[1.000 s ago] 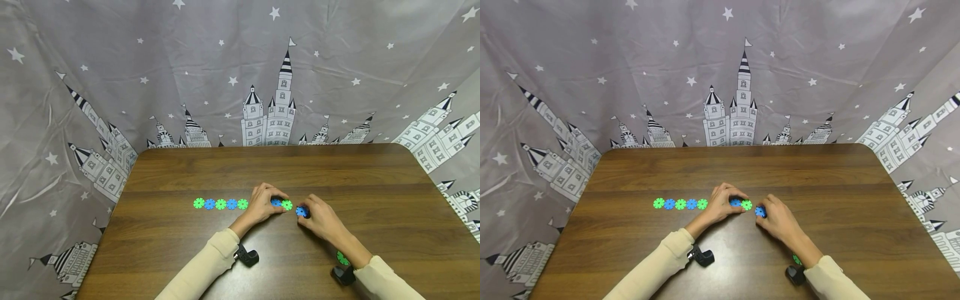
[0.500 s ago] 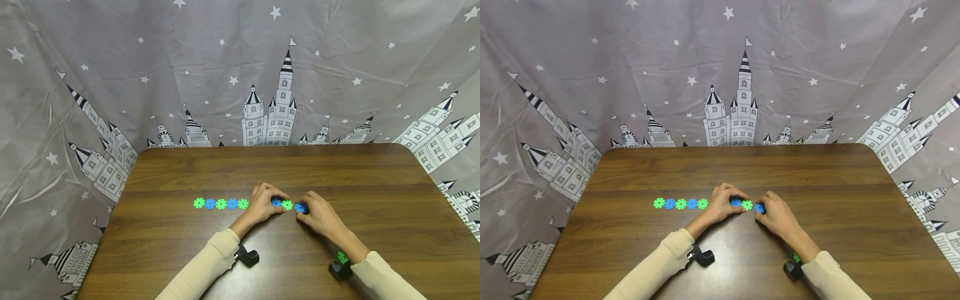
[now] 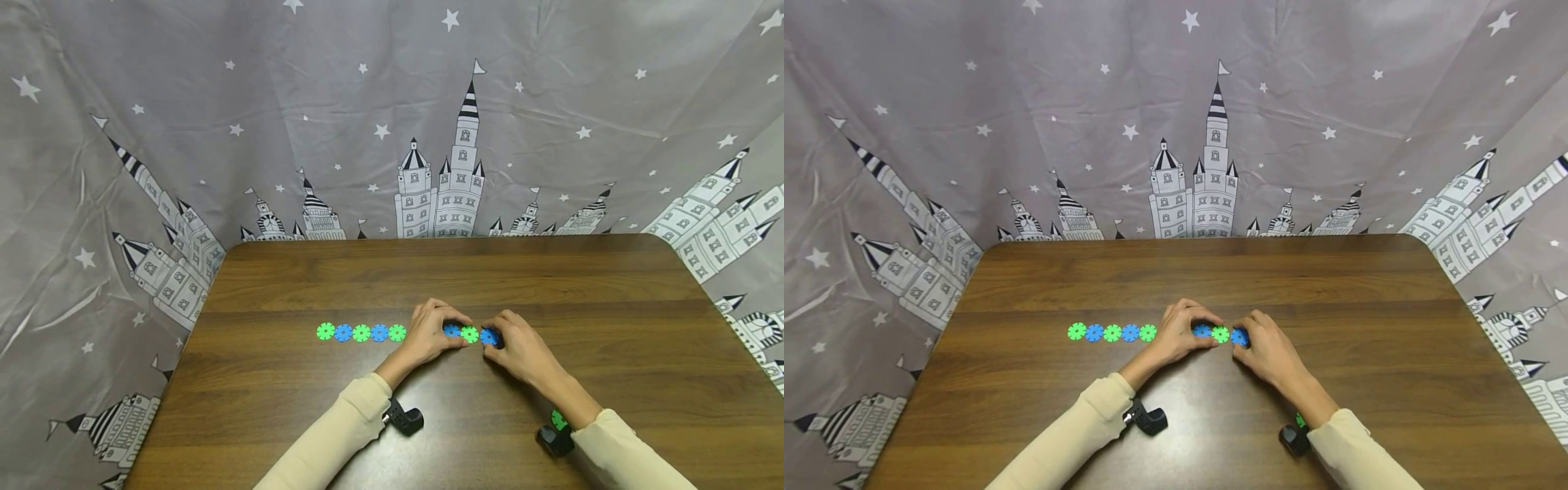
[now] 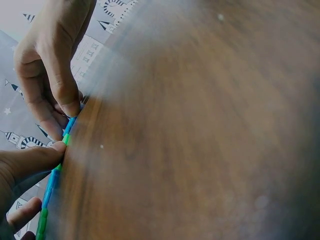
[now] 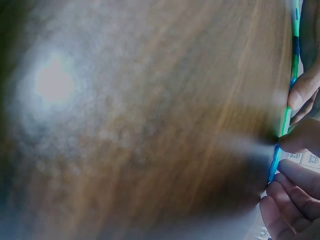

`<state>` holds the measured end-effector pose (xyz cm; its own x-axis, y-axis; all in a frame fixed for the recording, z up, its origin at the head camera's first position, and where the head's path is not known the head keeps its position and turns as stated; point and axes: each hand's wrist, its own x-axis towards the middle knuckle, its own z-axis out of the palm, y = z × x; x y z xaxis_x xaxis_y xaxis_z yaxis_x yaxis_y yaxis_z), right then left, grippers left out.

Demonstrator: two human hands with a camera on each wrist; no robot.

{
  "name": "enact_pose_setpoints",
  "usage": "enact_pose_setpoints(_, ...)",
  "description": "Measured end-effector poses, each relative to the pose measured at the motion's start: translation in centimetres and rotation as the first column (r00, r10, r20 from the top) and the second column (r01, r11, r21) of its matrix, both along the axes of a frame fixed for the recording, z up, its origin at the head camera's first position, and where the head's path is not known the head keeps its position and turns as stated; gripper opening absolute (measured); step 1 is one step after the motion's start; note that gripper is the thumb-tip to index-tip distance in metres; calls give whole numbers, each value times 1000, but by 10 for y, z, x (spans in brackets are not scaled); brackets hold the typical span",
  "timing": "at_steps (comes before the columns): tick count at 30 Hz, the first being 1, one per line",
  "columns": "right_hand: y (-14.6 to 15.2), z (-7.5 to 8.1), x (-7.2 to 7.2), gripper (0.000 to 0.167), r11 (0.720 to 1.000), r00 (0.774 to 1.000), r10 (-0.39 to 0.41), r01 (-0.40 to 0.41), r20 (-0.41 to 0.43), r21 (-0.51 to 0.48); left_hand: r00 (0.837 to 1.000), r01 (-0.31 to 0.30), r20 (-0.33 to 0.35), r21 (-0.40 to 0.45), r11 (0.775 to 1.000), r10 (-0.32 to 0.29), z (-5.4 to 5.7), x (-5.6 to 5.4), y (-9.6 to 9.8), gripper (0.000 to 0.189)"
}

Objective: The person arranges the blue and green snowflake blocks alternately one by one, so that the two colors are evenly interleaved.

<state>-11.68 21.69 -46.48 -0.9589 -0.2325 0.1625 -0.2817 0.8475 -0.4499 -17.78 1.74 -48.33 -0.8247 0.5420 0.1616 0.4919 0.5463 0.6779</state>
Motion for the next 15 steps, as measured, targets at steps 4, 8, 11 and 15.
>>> enact_pose_setpoints(4,0,0,0,34,1000,1000,4,-5,-13,-9,1000,0,-4,-2,1000,0,1,0,0,32)
enact_pose_setpoints(8,-1,-1,-1,32,1000,1000,5,-5,-15,-15,1000,1,5,-5,1000,-1,1,0,0,32)
enact_pose_setpoints(11,-1,-1,-2,31,1000,1000,7,-7,-22,-14,1000,-3,17,-4,1000,3,0,0,0,32)
enact_pose_setpoints(15,-3,0,-1,32,1000,1000,3,-3,-15,-11,1000,-9,22,0,1000,9,0,1,0,32)
